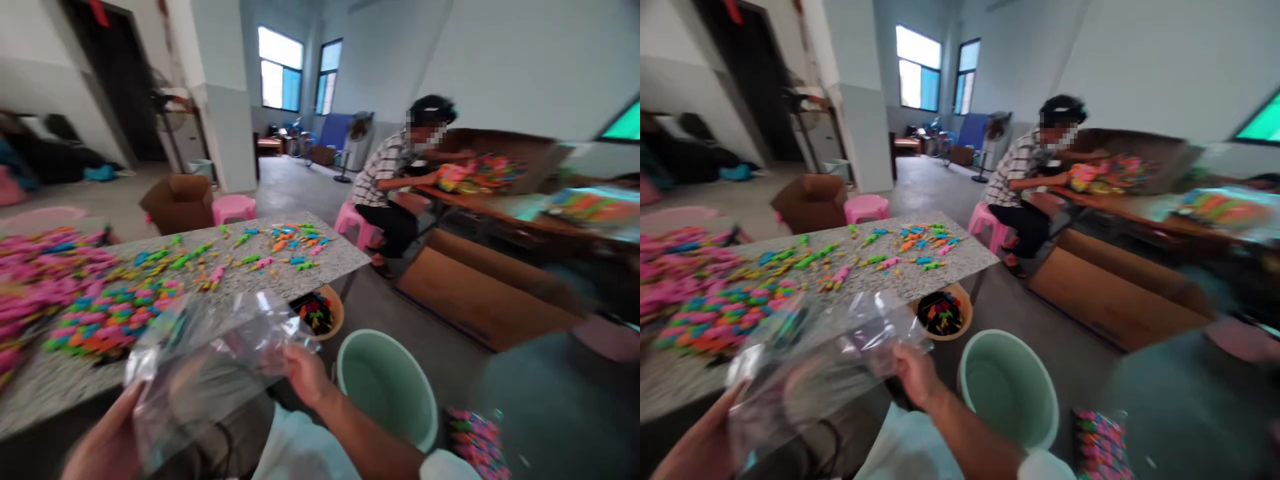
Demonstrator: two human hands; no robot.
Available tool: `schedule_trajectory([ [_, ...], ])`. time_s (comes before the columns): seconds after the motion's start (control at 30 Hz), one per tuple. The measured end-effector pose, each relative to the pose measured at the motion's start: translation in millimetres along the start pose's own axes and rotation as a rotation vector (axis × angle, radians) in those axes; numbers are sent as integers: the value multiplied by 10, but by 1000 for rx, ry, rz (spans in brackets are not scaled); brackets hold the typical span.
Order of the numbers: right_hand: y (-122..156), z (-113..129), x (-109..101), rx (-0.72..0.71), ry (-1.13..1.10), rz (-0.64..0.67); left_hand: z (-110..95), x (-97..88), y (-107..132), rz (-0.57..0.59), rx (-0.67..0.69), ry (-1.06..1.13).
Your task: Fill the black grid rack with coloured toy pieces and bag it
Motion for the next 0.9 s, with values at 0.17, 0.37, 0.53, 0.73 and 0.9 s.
schedule_trajectory([
  [0.17,-23,-253,-599,109,218,-207,113,-173,182,-148,148,92],
  [0.37,-399,-454,-825,164,546,-265,119,-287,77,18,386,9],
  [0.53,-603,40,-485,-465,1163,-299,94,-403,121,-71,528,-81],
  [0.73,-124,-100,789,-608,1165,479,86,-140,205,-182,659,-301],
  [0.9,-77,-378,1237,-667,1112,544,103,18,294,-50,631,-332],
])
Point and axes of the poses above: each hand's wrist, its own y-axis away from the middle knuckle, its own x-axis out of the palm, z = x × y, the point moved 5 cm from there along -y, towards the middle knuckle, and after that the axes turned 13 degrees about -x, right-handed, at the moved point
